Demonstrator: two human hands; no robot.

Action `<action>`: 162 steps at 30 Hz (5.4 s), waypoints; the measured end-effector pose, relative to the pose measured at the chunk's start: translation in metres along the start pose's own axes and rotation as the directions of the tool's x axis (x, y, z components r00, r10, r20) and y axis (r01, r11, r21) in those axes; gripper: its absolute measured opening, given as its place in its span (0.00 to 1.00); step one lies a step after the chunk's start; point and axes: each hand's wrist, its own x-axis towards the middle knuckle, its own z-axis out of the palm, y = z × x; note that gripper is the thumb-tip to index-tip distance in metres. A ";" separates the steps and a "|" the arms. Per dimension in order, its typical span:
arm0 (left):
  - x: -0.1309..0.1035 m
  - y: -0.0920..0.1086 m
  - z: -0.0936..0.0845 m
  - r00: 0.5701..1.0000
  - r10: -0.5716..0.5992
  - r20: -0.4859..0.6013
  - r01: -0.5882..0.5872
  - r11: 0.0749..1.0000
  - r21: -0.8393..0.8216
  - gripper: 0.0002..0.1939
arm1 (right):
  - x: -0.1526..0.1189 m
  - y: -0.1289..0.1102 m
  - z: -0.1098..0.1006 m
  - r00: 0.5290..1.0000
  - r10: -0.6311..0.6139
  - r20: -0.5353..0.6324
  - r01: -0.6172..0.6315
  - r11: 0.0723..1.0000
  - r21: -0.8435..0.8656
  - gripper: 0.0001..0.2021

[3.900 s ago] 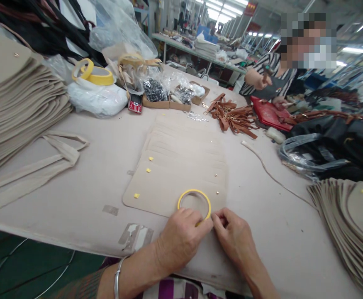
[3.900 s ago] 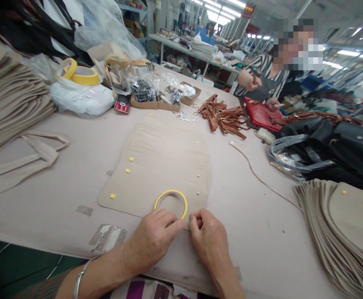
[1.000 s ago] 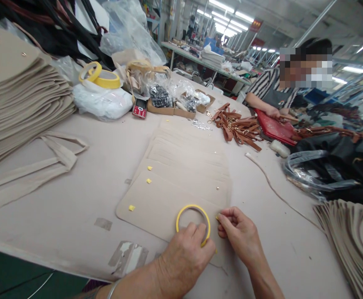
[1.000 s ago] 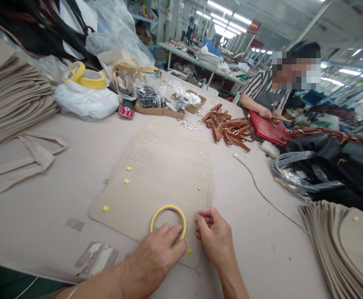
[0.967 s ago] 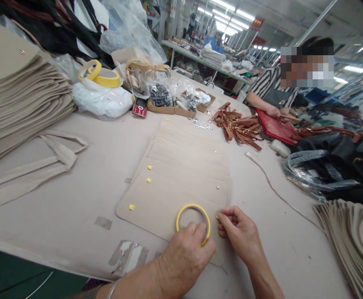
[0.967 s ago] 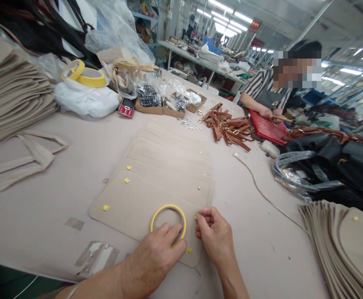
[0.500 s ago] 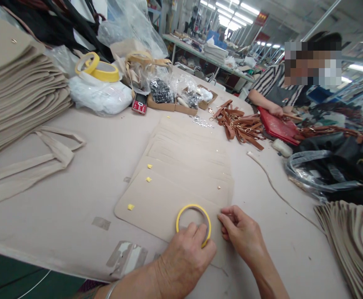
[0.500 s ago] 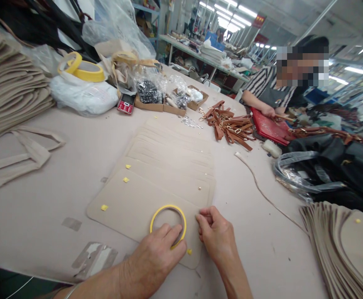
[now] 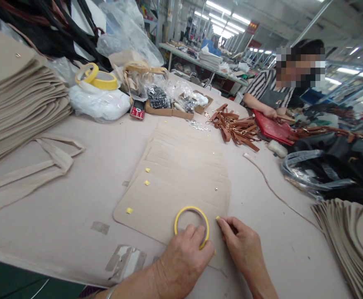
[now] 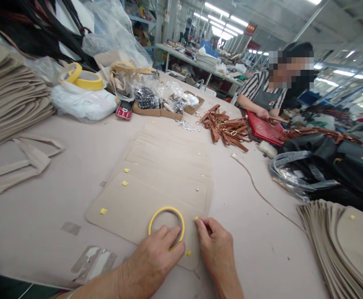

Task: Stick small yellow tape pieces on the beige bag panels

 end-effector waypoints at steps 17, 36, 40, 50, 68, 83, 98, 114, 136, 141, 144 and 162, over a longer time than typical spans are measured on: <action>0.000 -0.001 -0.009 0.993 -0.007 -0.121 -0.007 0.994 -0.112 0.05 | 0.003 0.002 -0.004 0.915 -0.377 0.147 0.402 0.886 -0.231 0.11; -0.007 -0.005 -0.047 0.964 -0.028 -0.263 -0.037 0.970 -0.239 0.21 | -0.031 -0.033 -0.008 0.673 -0.734 -0.091 0.739 0.664 0.112 0.10; -0.005 -0.004 -0.047 0.979 -0.030 -0.200 -0.029 0.957 -0.287 0.10 | -0.033 -0.029 -0.002 0.666 -0.727 -0.168 0.739 0.673 0.016 0.09; 0.014 -0.008 -0.053 0.967 0.058 -0.248 -0.085 0.992 -0.097 0.12 | -0.027 -0.028 0.007 0.996 -0.087 0.019 0.064 0.847 0.527 0.10; 0.021 -0.032 -0.032 0.999 -0.036 0.030 0.033 0.994 0.105 0.03 | 0.023 -0.003 0.003 0.988 -0.039 0.147 0.019 0.991 0.131 0.14; 0.019 -0.034 -0.029 0.999 -0.034 0.016 0.033 0.997 0.075 0.02 | 0.007 0.006 0.006 0.974 -0.225 -0.030 0.225 0.974 -0.002 0.13; 0.015 -0.033 -0.040 0.989 -0.065 -0.136 0.057 0.996 -0.065 0.06 | 0.024 -0.018 -0.002 0.966 -0.161 0.201 0.198 0.963 -0.181 0.09; 0.007 -0.025 -0.046 0.960 -0.006 -0.281 -0.062 0.971 -0.231 0.19 | -0.009 -0.039 -0.001 0.643 -0.758 -0.114 0.766 0.633 0.112 0.09; 0.041 -0.034 -0.040 0.994 0.002 -0.105 0.008 0.996 0.093 0.06 | 0.054 -0.011 -0.002 0.982 0.079 0.173 -0.160 0.835 0.526 0.20; 0.040 -0.036 -0.024 0.999 0.042 -0.024 -0.038 0.987 0.157 0.05 | 0.067 -0.010 0.002 0.982 0.061 0.177 -0.133 0.892 0.432 0.19; 0.039 -0.036 -0.023 0.999 0.036 -0.026 -0.032 0.990 0.137 0.05 | 0.070 -0.015 0.004 0.984 0.033 0.175 -0.083 0.955 0.286 0.15; 0.040 -0.036 -0.028 1.000 -0.003 0.019 0.001 0.996 0.085 0.04 | 0.048 -0.003 0.005 0.987 -0.153 -0.039 0.155 0.986 0.057 0.15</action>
